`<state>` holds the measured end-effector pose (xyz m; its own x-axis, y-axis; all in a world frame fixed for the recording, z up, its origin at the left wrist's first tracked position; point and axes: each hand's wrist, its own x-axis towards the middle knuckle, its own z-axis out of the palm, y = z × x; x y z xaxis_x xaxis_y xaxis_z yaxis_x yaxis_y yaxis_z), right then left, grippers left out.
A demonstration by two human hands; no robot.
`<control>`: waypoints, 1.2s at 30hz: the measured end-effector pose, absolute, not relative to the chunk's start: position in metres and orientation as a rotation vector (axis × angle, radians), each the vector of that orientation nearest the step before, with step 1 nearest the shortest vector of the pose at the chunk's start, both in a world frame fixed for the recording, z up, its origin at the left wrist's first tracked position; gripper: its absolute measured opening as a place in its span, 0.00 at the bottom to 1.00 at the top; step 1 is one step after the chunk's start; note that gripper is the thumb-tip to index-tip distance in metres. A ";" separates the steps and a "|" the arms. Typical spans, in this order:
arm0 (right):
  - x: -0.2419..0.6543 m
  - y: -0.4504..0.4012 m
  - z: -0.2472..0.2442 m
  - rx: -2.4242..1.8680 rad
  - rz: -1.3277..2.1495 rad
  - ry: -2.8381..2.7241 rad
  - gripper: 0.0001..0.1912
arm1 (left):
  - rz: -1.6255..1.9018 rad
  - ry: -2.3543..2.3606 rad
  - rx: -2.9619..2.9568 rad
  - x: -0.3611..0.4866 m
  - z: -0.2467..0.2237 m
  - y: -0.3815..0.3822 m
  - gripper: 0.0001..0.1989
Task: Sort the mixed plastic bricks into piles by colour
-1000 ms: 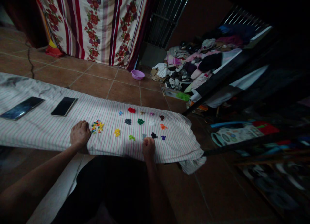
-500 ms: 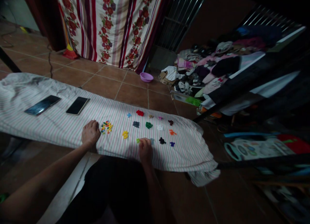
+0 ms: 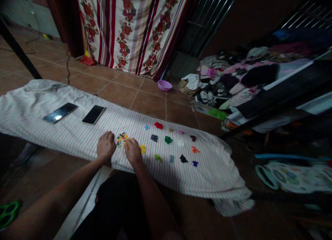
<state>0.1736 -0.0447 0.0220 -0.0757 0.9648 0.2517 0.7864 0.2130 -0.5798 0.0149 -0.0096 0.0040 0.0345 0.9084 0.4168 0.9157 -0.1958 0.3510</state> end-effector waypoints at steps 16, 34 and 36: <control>0.134 0.002 0.048 -1.970 0.425 -2.104 0.18 | -0.878 -1.955 -2.235 0.016 0.002 -0.008 0.14; 0.131 0.010 0.044 -1.843 0.448 -1.948 0.11 | -0.868 -1.958 -2.229 0.016 0.004 -0.008 0.13; 0.132 0.009 0.040 -1.766 0.462 -1.877 0.10 | -0.874 -1.949 -2.225 0.016 0.004 -0.008 0.13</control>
